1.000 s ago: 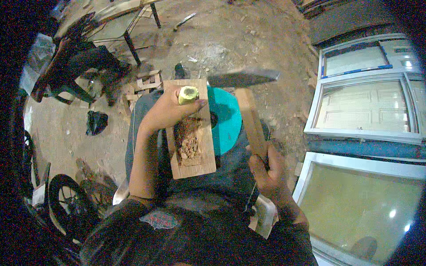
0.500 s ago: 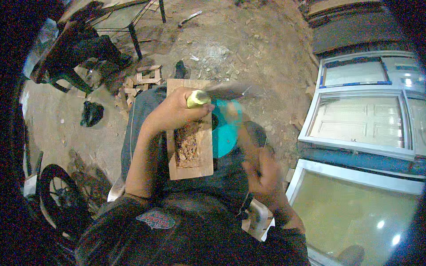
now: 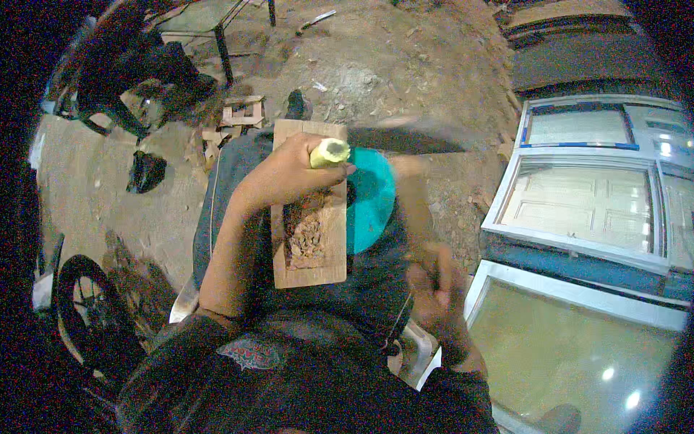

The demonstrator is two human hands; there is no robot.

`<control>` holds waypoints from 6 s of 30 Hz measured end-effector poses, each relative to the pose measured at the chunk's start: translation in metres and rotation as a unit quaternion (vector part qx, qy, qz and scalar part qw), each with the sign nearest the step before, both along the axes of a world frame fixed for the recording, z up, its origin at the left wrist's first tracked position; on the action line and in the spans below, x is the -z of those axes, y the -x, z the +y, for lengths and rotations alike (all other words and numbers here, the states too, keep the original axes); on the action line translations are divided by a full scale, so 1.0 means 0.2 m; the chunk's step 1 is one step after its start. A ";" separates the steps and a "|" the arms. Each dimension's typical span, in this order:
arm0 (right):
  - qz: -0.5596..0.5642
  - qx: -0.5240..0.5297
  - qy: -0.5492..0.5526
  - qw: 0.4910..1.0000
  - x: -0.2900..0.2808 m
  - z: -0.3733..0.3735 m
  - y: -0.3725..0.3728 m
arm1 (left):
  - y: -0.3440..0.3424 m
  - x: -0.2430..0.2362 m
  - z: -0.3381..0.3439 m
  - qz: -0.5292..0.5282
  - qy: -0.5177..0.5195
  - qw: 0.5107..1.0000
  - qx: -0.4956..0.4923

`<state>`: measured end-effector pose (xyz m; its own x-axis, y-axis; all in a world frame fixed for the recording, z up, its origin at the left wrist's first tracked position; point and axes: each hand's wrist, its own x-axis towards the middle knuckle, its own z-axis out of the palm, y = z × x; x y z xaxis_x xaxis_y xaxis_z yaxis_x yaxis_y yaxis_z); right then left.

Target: The person carves a design into a piece of wood using a chisel and a hammer while holding the wood on their lap.

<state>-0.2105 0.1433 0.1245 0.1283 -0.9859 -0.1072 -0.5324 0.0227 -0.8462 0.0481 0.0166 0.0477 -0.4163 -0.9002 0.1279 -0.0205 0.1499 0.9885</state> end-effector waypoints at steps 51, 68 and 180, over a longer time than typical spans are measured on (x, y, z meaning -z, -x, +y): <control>-0.196 0.067 0.128 0.970 -0.17 -0.07 0.01 | -0.01 0.02 -0.03 -0.023 0.003 1.000 0.016; 0.012 0.045 -0.019 0.999 0.09 -0.03 -0.09 | -0.02 0.05 -0.04 0.004 0.012 1.000 0.006; -0.063 0.097 -0.017 0.993 -0.14 -0.27 -0.35 | -0.13 0.05 -0.01 0.054 -0.023 0.996 -0.074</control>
<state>-0.1411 0.0884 0.1531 -0.0496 -0.9895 -0.1356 -0.4058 0.1440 -0.9026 0.0740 0.0146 0.0367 -0.2642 -0.9567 0.1219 0.0680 0.1076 0.9919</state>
